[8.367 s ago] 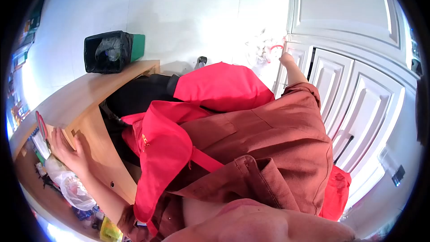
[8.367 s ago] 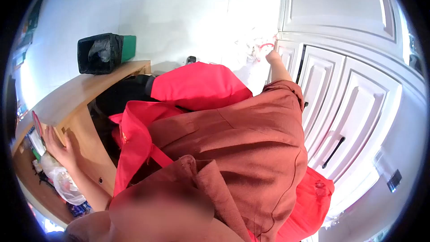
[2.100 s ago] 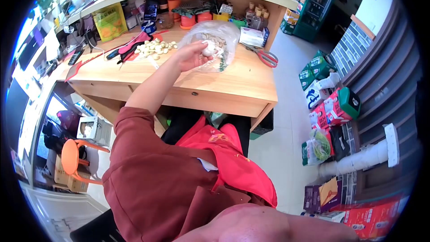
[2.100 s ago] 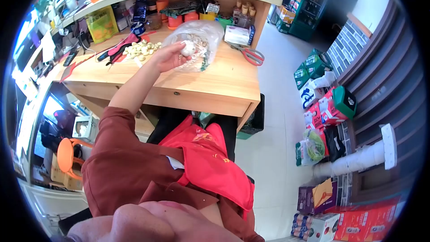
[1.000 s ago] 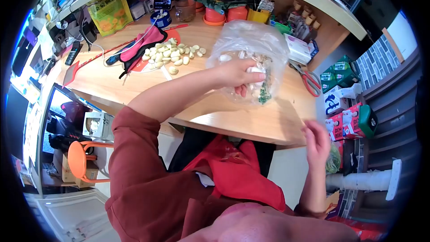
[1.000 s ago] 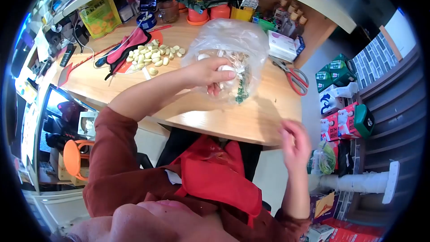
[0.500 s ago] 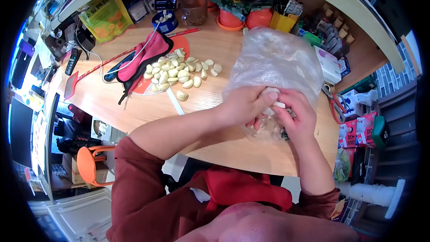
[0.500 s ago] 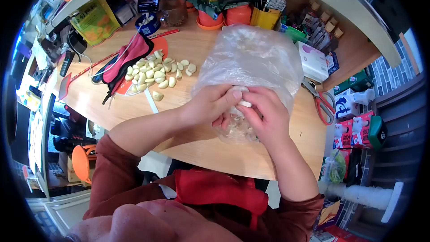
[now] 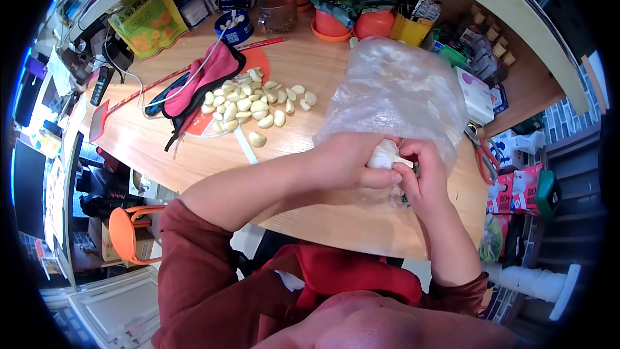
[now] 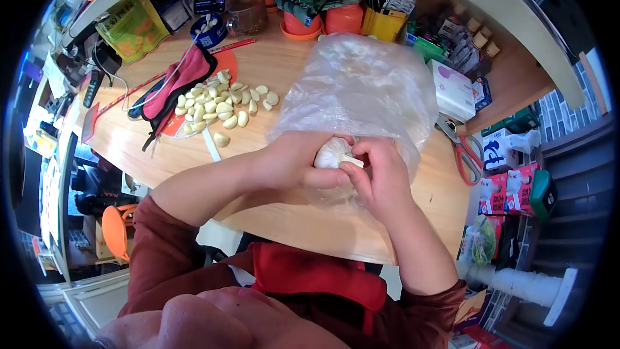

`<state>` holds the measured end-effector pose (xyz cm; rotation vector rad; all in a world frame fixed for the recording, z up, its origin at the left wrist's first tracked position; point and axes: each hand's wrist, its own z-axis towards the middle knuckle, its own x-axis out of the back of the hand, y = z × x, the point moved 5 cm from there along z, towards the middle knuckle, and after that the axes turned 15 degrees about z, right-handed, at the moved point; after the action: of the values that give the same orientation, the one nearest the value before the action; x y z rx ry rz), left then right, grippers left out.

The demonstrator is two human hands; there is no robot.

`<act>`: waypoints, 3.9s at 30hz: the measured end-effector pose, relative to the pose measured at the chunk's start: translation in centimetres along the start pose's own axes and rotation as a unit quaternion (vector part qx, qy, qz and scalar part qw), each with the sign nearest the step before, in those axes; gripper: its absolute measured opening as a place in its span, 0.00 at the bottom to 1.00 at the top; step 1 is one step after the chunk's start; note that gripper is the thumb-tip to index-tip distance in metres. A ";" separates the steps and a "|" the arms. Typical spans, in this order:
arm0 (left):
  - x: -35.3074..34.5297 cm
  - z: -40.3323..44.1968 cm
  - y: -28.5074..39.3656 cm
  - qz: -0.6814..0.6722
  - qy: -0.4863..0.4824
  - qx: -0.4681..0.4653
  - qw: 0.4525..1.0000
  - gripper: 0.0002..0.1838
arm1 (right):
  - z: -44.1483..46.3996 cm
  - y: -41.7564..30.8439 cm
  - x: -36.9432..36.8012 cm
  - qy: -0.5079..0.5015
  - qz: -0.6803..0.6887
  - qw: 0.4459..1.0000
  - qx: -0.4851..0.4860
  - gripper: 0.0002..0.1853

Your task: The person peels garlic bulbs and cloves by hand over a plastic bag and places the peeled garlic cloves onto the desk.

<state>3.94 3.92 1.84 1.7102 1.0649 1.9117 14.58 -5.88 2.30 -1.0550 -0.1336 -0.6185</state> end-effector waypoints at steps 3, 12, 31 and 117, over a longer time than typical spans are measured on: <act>0.0 0.0 0.3 0.019 0.009 -0.023 1.000 0.29 | 0.3 -0.5 -0.2 -0.060 -0.053 0.994 0.072 0.09; 0.1 -0.4 0.7 0.026 0.097 -0.102 0.990 0.25 | 1.9 -3.0 -0.4 -0.138 -0.098 0.974 0.153 0.08; 0.5 -0.1 -0.1 -0.015 0.101 0.082 0.991 0.31 | 1.4 1.4 0.1 0.031 0.092 0.995 0.004 0.09; -0.4 0.6 -2.9 -0.116 0.141 0.033 0.983 0.22 | 1.1 0.8 0.3 0.061 -0.050 0.996 0.042 0.04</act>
<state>3.94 5.72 -0.58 1.3032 1.3779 2.0235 15.46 -4.81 2.30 -0.9317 -0.1044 -0.7593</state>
